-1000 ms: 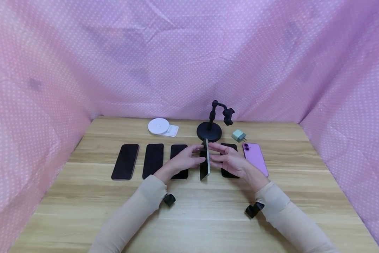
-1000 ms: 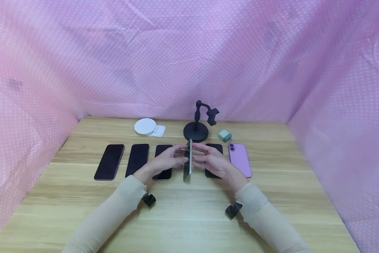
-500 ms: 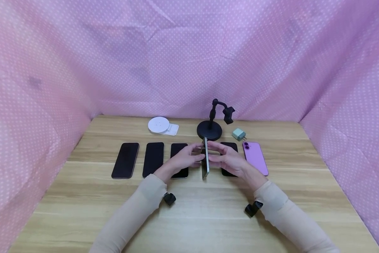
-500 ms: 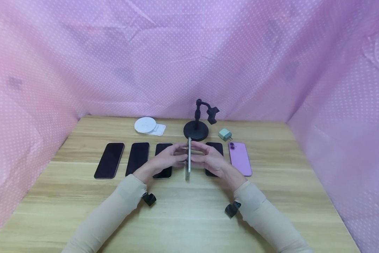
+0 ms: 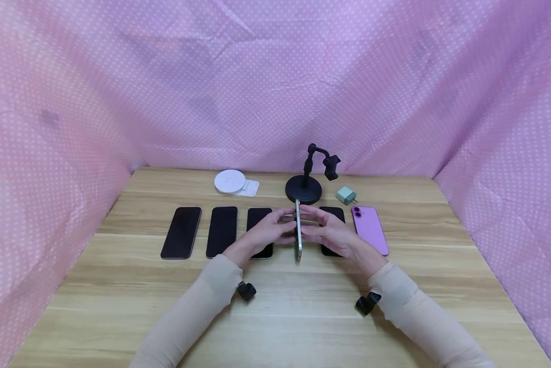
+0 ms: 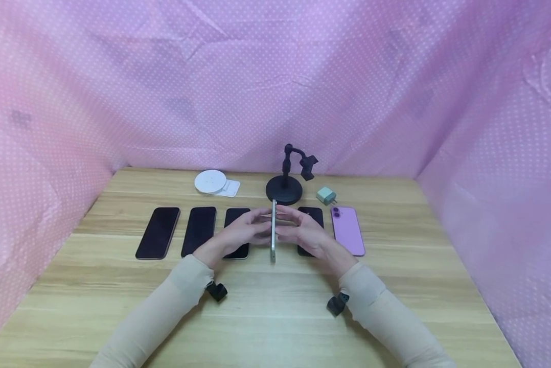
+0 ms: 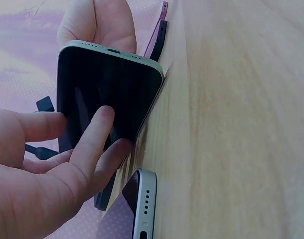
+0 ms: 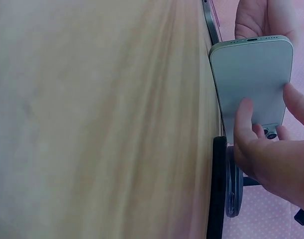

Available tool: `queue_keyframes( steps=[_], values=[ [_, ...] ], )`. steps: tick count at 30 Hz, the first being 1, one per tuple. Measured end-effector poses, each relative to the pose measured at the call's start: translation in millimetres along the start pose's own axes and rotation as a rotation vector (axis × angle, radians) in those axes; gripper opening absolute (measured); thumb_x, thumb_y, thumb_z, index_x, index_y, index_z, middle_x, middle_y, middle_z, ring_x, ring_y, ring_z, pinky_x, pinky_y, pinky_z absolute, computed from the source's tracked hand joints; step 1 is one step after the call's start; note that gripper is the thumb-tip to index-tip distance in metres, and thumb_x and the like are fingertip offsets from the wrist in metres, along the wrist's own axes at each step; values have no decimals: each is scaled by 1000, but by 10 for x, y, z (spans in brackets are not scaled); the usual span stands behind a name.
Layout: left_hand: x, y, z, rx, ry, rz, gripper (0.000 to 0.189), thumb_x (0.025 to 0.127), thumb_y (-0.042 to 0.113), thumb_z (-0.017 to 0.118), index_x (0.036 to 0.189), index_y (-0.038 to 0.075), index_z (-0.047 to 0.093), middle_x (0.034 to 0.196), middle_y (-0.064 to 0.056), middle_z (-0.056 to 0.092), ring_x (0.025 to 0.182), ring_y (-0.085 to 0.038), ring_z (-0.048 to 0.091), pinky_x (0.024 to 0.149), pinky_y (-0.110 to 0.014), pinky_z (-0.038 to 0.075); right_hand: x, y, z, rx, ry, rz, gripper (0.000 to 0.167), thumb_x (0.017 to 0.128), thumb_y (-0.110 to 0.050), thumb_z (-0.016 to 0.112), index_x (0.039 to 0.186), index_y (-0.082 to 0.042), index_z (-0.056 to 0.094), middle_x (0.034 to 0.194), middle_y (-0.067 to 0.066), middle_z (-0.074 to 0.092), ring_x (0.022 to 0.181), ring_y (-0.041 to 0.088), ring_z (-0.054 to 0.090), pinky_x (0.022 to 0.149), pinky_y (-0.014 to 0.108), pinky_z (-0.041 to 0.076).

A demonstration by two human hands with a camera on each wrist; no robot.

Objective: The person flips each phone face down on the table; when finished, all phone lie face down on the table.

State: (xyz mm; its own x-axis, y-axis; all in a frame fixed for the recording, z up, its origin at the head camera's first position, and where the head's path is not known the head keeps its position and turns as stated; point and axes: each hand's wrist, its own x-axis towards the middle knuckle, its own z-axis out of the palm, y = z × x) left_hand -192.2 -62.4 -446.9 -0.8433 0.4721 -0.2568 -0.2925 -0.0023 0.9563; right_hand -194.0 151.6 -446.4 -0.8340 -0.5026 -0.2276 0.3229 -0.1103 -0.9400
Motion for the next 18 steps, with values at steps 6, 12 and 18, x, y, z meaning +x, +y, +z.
queue_keyframes(
  steps=[6, 12, 18],
  values=[
    [-5, 6, -21, -68, -43, 14, 52, 108, 13, 51, 156, 3, 33, 144, -21, 50, 127, -31, 56, 99, -44, 54, 16, 8, 5, -34, 10, 16, 67, 97, 8, 60, 157, -11, 36, 155, 19, 32, 128, 29, 51, 105, 41, 49],
    [-8, -4, -48, -73, -48, 26, 49, 108, 12, 50, 154, 3, 36, 143, -22, 53, 124, -30, 58, 97, -45, 55, 24, 6, 12, -95, 6, 35, 70, 96, 7, 63, 157, -14, 36, 155, 19, 32, 132, 33, 49, 107, 40, 47],
    [-14, 0, -77, -43, -27, 24, 47, 108, 9, 48, 154, 4, 38, 143, -20, 53, 124, -32, 59, 96, -45, 56, 53, -4, 30, -187, 30, 73, 74, 93, 4, 70, 156, -19, 40, 141, 19, 39, 125, 30, 46, 101, 41, 52]
  ],
)
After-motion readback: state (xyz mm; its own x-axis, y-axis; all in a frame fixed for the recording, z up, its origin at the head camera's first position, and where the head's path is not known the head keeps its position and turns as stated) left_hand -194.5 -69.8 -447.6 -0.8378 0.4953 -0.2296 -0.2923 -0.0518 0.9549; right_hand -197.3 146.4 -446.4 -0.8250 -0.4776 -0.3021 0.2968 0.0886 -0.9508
